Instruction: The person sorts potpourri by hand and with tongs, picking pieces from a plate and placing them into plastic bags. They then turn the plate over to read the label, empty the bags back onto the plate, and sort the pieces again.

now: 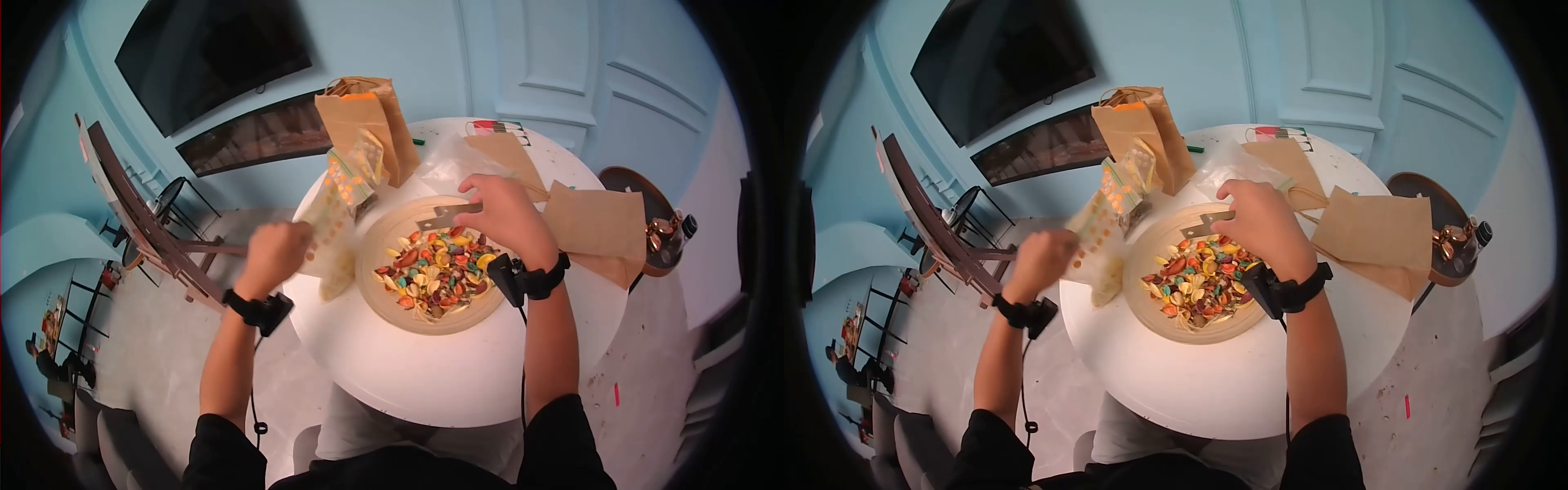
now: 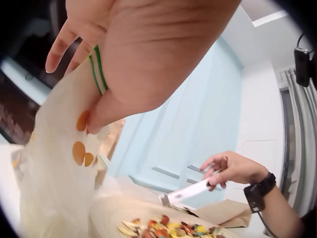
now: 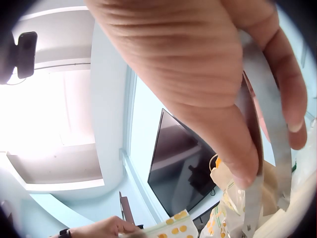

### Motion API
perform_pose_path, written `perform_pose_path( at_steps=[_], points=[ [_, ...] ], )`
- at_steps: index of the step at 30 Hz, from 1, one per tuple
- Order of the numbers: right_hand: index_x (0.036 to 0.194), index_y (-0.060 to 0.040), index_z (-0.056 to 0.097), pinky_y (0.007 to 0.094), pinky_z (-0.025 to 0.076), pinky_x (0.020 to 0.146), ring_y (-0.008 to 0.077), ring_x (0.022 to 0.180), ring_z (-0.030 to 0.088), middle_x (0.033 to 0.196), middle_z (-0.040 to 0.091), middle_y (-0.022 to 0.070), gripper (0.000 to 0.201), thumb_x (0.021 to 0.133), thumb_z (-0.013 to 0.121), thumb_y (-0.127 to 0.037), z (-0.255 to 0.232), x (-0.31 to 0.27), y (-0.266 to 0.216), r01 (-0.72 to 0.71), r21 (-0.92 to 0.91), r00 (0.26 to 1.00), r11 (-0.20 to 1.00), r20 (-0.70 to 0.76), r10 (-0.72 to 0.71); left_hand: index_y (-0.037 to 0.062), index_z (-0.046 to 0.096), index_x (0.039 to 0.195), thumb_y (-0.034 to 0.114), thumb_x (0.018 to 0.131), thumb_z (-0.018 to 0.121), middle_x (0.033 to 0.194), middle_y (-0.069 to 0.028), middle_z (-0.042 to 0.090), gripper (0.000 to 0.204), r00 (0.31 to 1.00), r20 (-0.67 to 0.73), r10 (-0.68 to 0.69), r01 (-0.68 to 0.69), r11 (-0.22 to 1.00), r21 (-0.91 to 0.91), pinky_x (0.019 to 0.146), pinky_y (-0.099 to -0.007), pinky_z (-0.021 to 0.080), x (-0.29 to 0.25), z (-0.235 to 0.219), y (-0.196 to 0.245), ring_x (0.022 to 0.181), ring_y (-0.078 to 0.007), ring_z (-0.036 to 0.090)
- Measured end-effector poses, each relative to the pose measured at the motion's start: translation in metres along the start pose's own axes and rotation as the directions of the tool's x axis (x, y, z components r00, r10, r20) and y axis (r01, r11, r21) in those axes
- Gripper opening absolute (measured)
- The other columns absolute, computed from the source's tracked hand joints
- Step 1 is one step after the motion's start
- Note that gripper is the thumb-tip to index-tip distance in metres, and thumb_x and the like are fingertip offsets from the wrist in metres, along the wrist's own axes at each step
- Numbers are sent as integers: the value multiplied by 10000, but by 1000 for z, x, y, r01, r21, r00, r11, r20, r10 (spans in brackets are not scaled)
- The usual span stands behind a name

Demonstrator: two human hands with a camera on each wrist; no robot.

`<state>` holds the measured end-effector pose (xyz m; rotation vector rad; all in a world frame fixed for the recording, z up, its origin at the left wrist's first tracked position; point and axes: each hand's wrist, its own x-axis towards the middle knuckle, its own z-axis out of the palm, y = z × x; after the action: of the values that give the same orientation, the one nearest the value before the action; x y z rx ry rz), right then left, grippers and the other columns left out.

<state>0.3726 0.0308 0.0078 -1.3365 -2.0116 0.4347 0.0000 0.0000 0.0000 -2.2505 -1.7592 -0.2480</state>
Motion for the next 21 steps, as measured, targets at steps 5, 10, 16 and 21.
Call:
perform_pose_path(
  at_steps=[5, 10, 16, 21],
  points=[
    [1090, 14, 649, 401, 551, 768, 316, 855, 716, 886, 720, 192, 375, 765, 799, -98, 7, 2, 9, 90, 4, 996, 996, -5, -90, 160, 780, 956, 212, 864, 702, 694, -119, 684, 132, 966, -251, -67, 61, 998, -31, 606, -445, 534, 2, -35, 9, 657, -363, 668],
    [1131, 27, 631, 389, 562, 745, 317, 805, 731, 893, 727, 203, 406, 767, 784, -66, 5, 7, -3, -20, 147, 998, 989, 65, 10, 129, 779, 986, 229, 894, 700, 784, -142, 713, 157, 979, -205, -17, -12, 990, -141, 670, -439, 535, -17, -25, 41, 750, -354, 678],
    [1154, 19, 630, 323, 529, 688, 208, 709, 680, 817, 709, 138, 487, 749, 841, -152, 26, 13, 5, 62, 107, 997, 992, -58, -56, 26, 746, 979, 249, 1001, 601, 893, -170, 729, 266, 915, -342, -212, 77, 927, -366, 714, -424, 525, -44, -8, 64, 818, -351, 681],
    [1018, 39, 670, 388, 539, 741, 304, 787, 697, 856, 708, 191, 408, 755, 822, -234, 46, 21, 9, 38, 168, 999, 985, -2, -38, 18, 723, 1014, 49, 869, 680, 1204, -195, 684, 155, 886, -408, -219, 78, 939, -335, 930, -438, 513, -61, 4, 78, 1109, -387, 618]
  ],
)
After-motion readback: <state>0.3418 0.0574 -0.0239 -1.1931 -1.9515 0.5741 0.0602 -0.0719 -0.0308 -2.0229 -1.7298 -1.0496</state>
